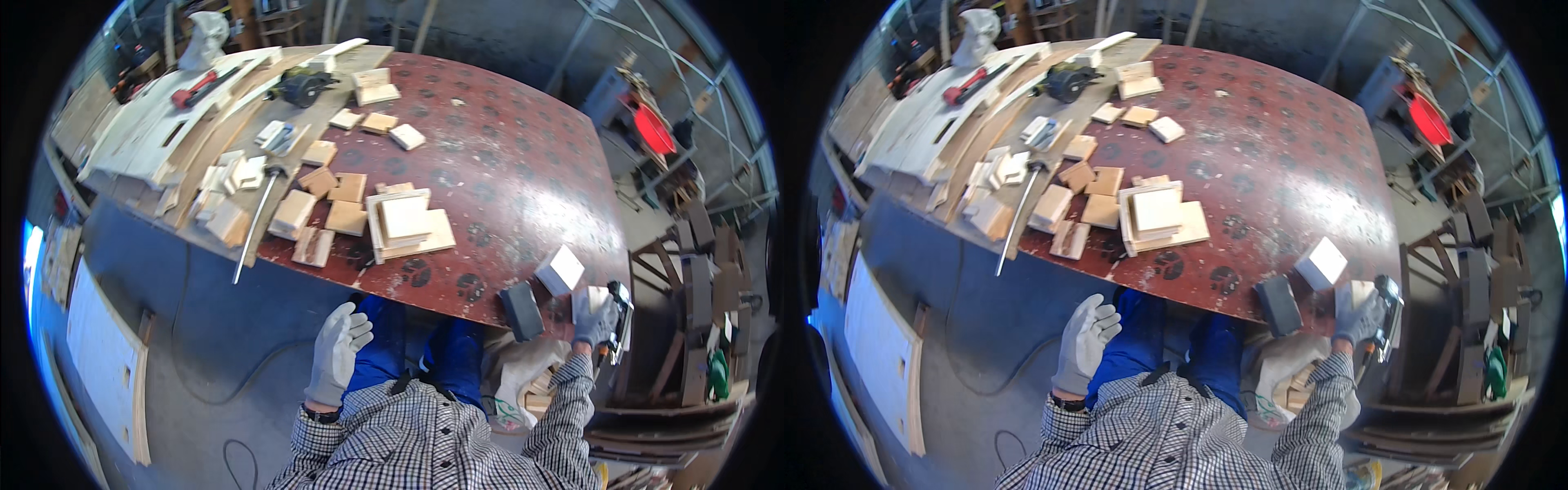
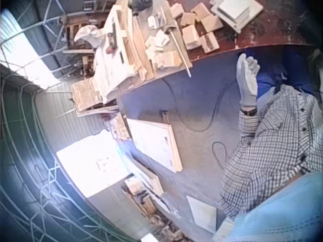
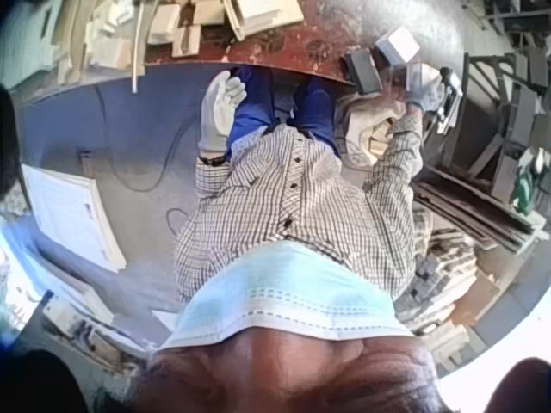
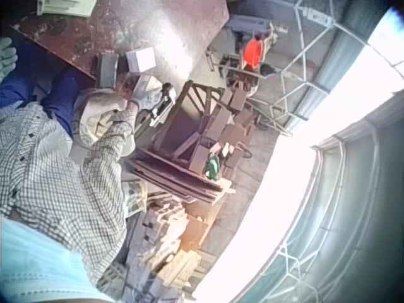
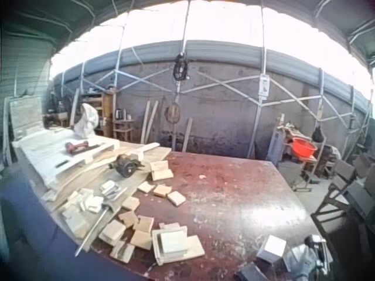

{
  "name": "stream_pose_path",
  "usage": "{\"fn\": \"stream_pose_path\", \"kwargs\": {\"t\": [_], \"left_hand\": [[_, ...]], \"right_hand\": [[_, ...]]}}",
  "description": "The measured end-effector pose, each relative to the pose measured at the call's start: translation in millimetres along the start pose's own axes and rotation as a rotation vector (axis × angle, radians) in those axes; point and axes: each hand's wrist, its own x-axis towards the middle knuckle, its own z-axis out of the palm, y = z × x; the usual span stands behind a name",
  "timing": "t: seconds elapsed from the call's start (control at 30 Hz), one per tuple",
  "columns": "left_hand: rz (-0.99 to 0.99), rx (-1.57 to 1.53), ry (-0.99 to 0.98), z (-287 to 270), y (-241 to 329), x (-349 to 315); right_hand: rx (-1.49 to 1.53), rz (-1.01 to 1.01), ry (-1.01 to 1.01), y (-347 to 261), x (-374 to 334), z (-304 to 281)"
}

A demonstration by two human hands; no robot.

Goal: The person sorts small wooden blocks on a workbench, picking them up, inspecting them, and placing them into stacks. The person also handles a small wooden box, placing blocks inside it and arranging them.

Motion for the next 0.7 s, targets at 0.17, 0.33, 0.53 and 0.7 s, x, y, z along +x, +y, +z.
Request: {"fn": "stream_pose_path", "kwargs": {"t": [0.17, 0.33, 0.53, 0.7], "left_hand": [[0.211, 0.099, 0.321, -41, 34, -23], [0.389, 0.298, 0.533, -85, 63, -29], [0.748, 1.371, 0.782, -123, 142, 40], [0.833, 1.584, 0.847, -131, 205, 99]], "right_hand": [[0.346, -0.353, 0.187, -47, -42, -13], [0.449, -0.590, -0.325, -112, -101, -36], [0.183, -0.570, -0.358, -111, -106, -23], [0.164, -0.592, -0.324, -102, -92, -17]]}}
